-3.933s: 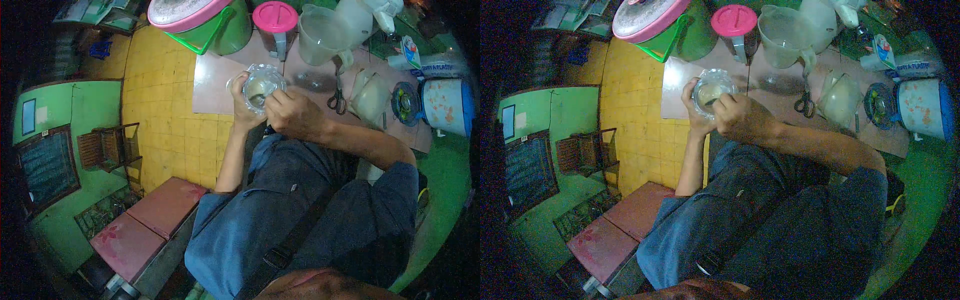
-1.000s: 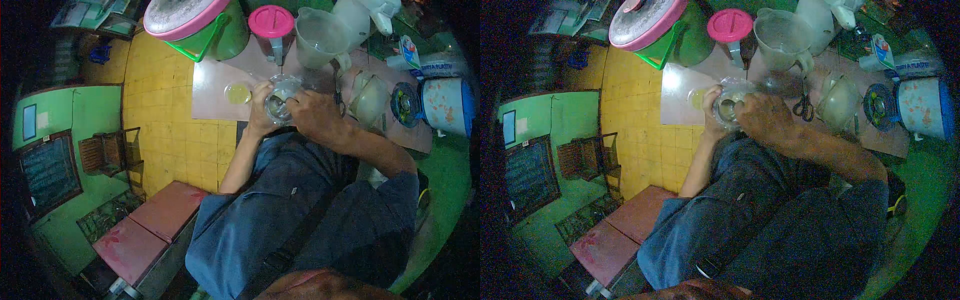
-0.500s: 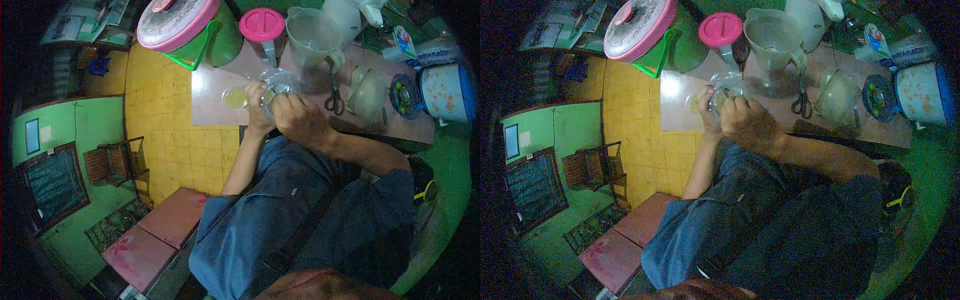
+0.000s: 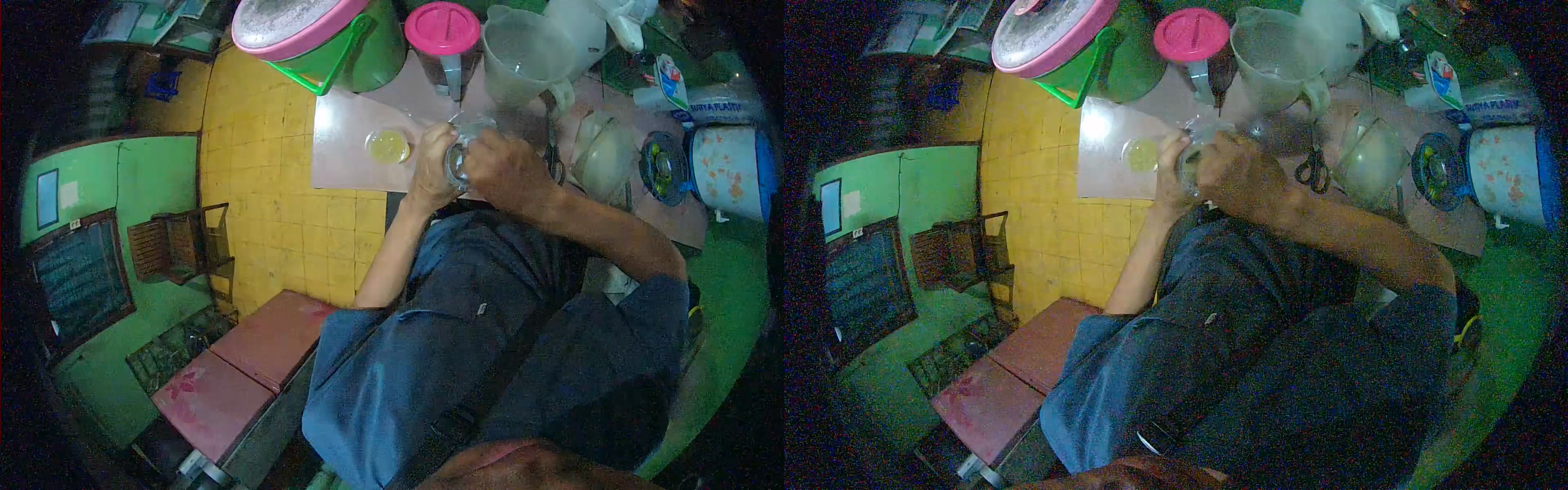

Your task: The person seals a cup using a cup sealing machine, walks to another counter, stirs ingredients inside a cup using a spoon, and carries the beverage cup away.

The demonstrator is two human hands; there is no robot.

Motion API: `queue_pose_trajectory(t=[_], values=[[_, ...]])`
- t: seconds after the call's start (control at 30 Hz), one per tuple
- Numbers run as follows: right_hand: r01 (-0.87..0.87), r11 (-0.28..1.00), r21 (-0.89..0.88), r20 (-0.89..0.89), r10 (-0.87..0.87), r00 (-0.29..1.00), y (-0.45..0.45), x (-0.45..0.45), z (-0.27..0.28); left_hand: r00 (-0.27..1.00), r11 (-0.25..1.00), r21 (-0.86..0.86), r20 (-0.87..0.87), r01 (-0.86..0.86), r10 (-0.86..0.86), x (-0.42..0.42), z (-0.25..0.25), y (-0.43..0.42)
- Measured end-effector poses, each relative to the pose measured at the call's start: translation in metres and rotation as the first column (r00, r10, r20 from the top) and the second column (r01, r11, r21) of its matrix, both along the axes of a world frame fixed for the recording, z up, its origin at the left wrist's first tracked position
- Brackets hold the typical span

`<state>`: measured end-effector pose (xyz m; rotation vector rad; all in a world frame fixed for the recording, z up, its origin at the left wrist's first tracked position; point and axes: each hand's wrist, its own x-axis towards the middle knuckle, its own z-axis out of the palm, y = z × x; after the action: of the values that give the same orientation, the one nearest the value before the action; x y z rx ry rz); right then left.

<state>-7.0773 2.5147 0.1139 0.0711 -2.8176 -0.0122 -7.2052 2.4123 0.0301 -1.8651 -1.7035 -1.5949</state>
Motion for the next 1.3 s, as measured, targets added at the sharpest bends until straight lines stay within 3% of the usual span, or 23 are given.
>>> queue_pose_trajectory(t=[0.03,0.17,0.23,0.33,0.37,0.43,0.53,0.57,0.63,0.77,0.83,0.93,0.97,1.03,1.13,1.23,1.3], values=[[0.056,0.992,-0.109,0.012,-0.055,0.998,0.000,0.000,-0.004,1.000,1.000,-0.018,-0.001,-0.021,0.021,0.001,-0.001,-0.001],[0.014,0.979,-0.204,-0.076,-0.030,0.997,0.004,-0.003,-0.001,0.999,0.998,-0.040,0.010,-0.048,0.048,0.002,-0.003,-0.005],[0.026,0.997,0.078,-0.075,-0.020,0.997,0.001,-0.001,0.010,0.999,0.999,-0.021,0.003,-0.041,0.041,-0.001,-0.005,-0.005],[-0.043,0.989,0.141,-0.068,0.053,0.996,0.001,0.005,0.001,0.999,0.999,-0.009,-0.007,-0.036,0.036,-0.002,-0.004,-0.005],[-0.042,0.989,0.142,-0.068,0.052,0.996,0.000,0.005,-0.004,0.999,0.999,-0.017,-0.010,-0.041,0.041,-0.001,-0.002,-0.005],[-0.048,0.996,-0.072,-0.053,0.044,0.998,0.000,0.004,-0.013,0.999,0.999,-0.036,-0.028,-0.017,0.016,-0.002,-0.007,-0.006],[-0.050,0.994,-0.102,-0.060,0.044,0.997,0.007,0.000,-0.016,0.999,0.999,-0.053,-0.050,-0.008,0.005,-0.001,-0.013,-0.008],[-0.050,0.993,-0.107,-0.060,0.044,0.997,0.006,0.000,-0.013,0.998,0.998,-0.048,-0.049,-0.026,0.024,0.001,-0.014,-0.010],[0.017,0.991,0.134,-0.129,0.000,0.992,0.004,0.000,-0.004,0.998,0.998,-0.053,-0.061,-0.025,0.022,-0.001,-0.013,-0.011],[-0.083,0.993,0.083,-0.218,0.099,0.971,-0.005,0.008,-0.021,0.998,0.996,-0.088,-0.070,-0.011,0.005,0.000,-0.010,-0.011],[-0.035,0.999,-0.036,-0.036,0.034,0.999,-0.009,0.013,-0.025,0.999,0.995,-0.094,-0.030,-0.021,0.019,0.001,-0.013,-0.013],[-0.006,0.989,-0.149,-0.013,0.005,1.000,0.001,0.011,-0.024,0.999,0.996,-0.087,0.019,-0.025,0.027,0.003,-0.019,-0.015],[-0.005,0.989,-0.150,-0.012,0.003,1.000,0.004,0.009,-0.020,0.999,0.997,-0.073,0.027,-0.027,0.029,0.004,-0.020,-0.016],[-0.091,0.990,0.104,-0.230,0.113,0.967,0.007,0.005,-0.010,0.999,0.998,-0.060,0.031,-0.031,0.033,0.004,-0.023,-0.014],[-0.187,0.970,0.154,-0.264,0.223,0.938,0.006,0.009,-0.015,1.000,0.999,-0.044,0.015,-0.024,0.025,0.001,-0.024,-0.013],[-0.137,0.989,0.054,-0.119,0.142,0.983,0.000,0.017,-0.012,1.000,0.998,-0.058,0.009,-0.015,0.016,0.000,-0.024,-0.016],[-0.119,0.993,-0.007,-0.120,0.118,0.986,-0.001,0.017,-0.021,1.000,0.997,-0.075,0.026,-0.008,0.009,0.001,-0.027,-0.018]])
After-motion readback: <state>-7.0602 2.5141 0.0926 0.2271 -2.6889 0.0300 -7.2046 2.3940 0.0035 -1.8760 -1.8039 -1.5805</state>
